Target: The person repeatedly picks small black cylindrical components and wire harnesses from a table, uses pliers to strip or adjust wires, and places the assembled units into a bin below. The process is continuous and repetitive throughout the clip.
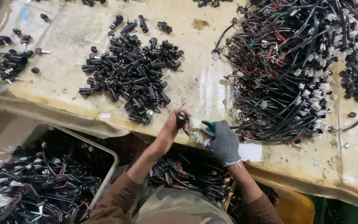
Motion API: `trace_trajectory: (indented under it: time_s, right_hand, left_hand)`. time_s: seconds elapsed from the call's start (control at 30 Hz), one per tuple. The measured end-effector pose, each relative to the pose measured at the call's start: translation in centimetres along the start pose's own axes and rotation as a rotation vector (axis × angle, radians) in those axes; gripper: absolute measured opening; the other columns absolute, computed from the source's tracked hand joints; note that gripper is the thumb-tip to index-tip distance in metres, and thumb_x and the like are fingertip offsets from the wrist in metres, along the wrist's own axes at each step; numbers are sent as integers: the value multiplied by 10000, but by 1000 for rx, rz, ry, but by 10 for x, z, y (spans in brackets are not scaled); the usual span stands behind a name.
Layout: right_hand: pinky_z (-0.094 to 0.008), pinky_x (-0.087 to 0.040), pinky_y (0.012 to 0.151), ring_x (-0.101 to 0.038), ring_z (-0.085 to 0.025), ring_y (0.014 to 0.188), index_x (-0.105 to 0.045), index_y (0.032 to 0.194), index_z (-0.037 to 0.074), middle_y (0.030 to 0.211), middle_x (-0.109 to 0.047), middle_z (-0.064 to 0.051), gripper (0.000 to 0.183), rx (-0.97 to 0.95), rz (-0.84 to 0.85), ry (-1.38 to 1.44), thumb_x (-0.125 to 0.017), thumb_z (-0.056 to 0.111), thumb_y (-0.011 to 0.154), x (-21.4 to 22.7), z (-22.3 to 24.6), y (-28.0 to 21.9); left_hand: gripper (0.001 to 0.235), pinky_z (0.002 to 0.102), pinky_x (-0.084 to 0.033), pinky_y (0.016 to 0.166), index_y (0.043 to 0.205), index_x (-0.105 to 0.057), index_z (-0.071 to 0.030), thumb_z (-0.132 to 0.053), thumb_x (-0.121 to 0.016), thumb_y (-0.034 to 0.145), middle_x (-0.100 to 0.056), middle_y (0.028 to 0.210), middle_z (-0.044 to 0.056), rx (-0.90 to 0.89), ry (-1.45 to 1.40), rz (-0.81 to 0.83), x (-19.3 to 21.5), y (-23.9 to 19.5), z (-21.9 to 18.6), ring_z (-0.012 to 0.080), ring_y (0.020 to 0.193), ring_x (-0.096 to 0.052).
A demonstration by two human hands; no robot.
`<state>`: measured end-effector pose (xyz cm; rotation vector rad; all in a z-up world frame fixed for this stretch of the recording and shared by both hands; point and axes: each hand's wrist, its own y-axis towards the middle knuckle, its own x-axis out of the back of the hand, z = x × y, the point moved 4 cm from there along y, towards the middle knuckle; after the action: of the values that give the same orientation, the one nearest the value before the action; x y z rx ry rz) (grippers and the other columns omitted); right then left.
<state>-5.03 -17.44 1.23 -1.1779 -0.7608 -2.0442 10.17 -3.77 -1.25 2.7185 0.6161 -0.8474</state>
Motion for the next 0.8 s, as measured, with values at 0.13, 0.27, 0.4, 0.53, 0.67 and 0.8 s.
trace_trajectory:
  time_s: [0.13, 0.27, 0.4, 0.53, 0.67, 0.8]
  right_hand:
    - [-471, -536, 667, -687, -371, 801, -677, 987, 80, 947, -659, -139, 328, 60, -99, 24, -808, 168, 699, -4, 0, -2]
    - [-408, -542, 675, -699, -312, 790, -719, 985, 85, 914, -696, -108, 245, 77, -72, 180, -802, 162, 768, 31, 9, 4]
    - [-329, -569, 766, -690, -216, 856, -667, 933, 66, 924, -703, -58, 205, 341, -201, 620, -826, 176, 864, 114, 27, -12]
    - [-296, -553, 643, -675, -172, 728, -711, 843, 88, 830, -704, -25, 207, 422, 66, 944, -868, 198, 765, 136, 38, -36]
    - [-344, -565, 680, -703, -234, 751, -703, 848, 31, 824, -710, -70, 240, 362, 552, 725, -870, 137, 712, 98, 54, -33]
    - [-357, -545, 725, -692, -273, 821, -686, 877, 28, 884, -681, -102, 262, 322, 327, 669, -857, 125, 705, 90, 71, -38]
  left_hand:
    - [423, 293, -422, 942, 1156, -530, -58, -468, -498, 1057, -553, 1053, 31, 169, -80, 154, -32, -33, 43, 139, 996, -532]
    - [315, 291, -401, 865, 1106, -560, -30, -344, -546, 1092, -540, 1028, 55, 80, -109, 185, -41, -48, 42, 147, 950, -496]
    - [250, 285, -443, 915, 1160, -573, -38, -253, -597, 1033, -593, 1062, 27, 116, 157, 153, -45, -56, 15, 114, 1011, -531]
    - [261, 343, -514, 634, 1045, -711, -54, -203, -778, 842, -688, 758, 73, 130, 688, 192, -66, -63, -4, 200, 673, -635]
    - [279, 378, -537, 626, 975, -709, -67, -234, -785, 765, -659, 768, 154, -186, 874, 520, -90, -60, -21, 323, 681, -672]
    - [268, 395, -519, 586, 941, -730, -75, -282, -754, 773, -643, 699, 157, -8, 930, 553, -79, -48, -23, 344, 610, -660]
